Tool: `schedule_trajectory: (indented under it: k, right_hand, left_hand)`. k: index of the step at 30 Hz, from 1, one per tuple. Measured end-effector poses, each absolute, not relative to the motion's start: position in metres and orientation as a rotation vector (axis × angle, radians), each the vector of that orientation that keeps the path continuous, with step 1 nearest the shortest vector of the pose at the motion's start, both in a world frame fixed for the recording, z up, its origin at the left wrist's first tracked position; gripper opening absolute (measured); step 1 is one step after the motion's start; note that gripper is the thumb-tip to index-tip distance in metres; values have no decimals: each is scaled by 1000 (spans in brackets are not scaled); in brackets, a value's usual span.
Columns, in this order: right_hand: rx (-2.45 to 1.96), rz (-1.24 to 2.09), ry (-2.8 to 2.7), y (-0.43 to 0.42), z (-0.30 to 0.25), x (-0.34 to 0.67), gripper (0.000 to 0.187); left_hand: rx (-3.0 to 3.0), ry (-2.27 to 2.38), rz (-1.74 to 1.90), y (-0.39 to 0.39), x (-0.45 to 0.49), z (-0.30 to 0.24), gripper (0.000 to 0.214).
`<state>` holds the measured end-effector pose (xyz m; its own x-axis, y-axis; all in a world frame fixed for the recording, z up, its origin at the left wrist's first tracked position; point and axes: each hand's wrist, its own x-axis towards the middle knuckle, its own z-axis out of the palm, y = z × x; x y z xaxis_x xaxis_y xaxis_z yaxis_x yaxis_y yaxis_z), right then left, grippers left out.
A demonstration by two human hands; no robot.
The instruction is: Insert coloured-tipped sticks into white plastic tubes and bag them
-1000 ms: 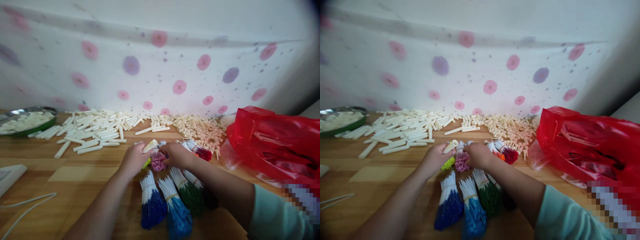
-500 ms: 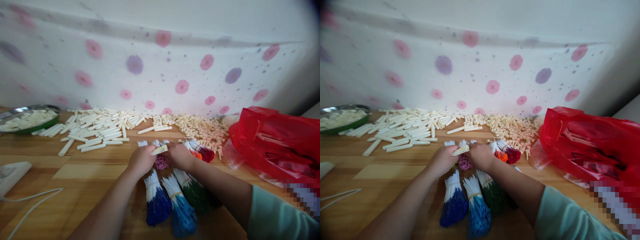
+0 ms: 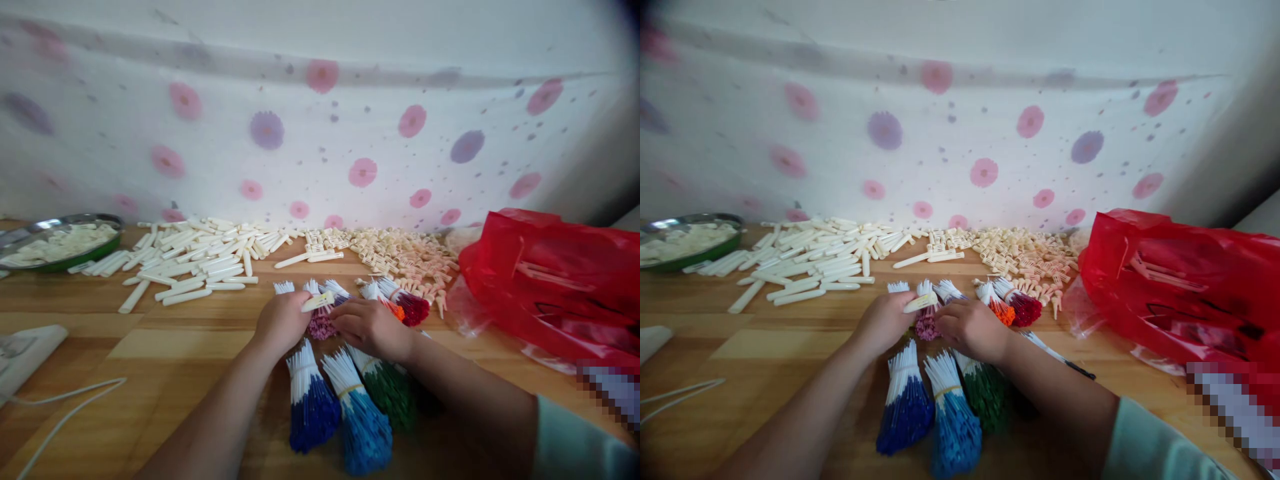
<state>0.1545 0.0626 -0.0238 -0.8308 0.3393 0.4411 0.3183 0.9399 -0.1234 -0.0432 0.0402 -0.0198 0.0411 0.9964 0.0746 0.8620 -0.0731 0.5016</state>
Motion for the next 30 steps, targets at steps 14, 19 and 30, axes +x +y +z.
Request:
schedule_trajectory:
  k: [14, 19, 30]
  right_hand:
    - [-527, 468, -2220, 50, -25, 164, 17]
    - [-643, 590, -1930, 36, -15, 173, 12]
    - [-691, 1489, -1154, 20, -17, 166, 4]
  left_hand:
    - [1981, 1756, 822, 38, -41, -20, 19]
    - [1963, 1563, 939, 27, -29, -11, 19]
    - [1503, 1194, 912, -2, -4, -2, 16]
